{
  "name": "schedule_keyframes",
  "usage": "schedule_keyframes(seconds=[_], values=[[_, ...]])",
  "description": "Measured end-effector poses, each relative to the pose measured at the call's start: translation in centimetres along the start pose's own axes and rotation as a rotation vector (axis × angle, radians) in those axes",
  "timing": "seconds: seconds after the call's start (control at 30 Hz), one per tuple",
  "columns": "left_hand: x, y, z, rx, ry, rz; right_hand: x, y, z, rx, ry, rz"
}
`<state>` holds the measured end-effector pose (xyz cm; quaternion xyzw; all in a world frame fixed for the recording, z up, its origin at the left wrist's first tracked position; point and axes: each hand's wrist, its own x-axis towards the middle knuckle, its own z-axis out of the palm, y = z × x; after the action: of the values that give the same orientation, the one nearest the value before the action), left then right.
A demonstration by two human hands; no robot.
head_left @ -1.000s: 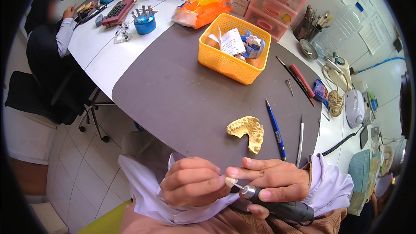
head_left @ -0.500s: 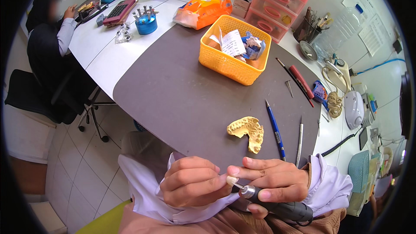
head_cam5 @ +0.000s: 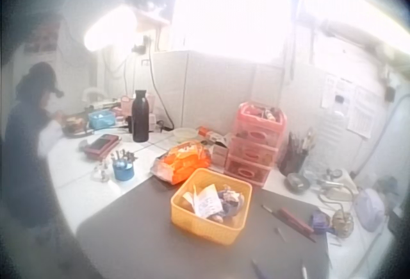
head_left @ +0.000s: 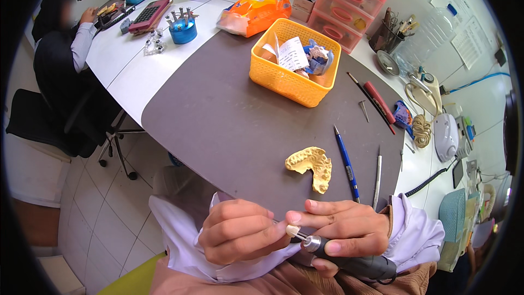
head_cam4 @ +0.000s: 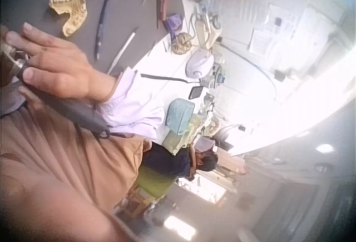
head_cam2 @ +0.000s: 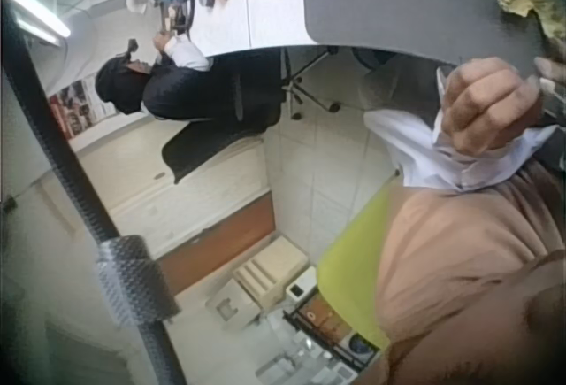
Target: The person uses a rotary tool to grind a small white object, then places it into a yellow dental mold. They inspect the mold and use a metal tool to scrape its surface before resuming grinding with the rotary tool.
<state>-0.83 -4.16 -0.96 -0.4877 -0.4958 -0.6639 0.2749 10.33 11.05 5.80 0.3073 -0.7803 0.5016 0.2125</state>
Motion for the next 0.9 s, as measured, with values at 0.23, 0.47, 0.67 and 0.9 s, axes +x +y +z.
schedule_keyframes(seconds=[0.23,0.47,0.67,0.9], values=[[0.4,-0.2,-0.2,0.021,-0.015,0.032,-0.6,0.5,0.7,0.071,0.110,-0.060],[0.7,0.0,-0.8,0.066,-0.066,0.047,-0.4,0.3,0.5,0.047,0.068,-0.035],[1.1,-0.2,-1.0,0.109,-0.083,0.104,-0.2,0.3,0.3,0.044,0.043,-0.030],[1.5,-0.2,-1.6,0.148,-0.136,0.159,-0.2,0.3,0.7,0.053,0.086,-0.036]])
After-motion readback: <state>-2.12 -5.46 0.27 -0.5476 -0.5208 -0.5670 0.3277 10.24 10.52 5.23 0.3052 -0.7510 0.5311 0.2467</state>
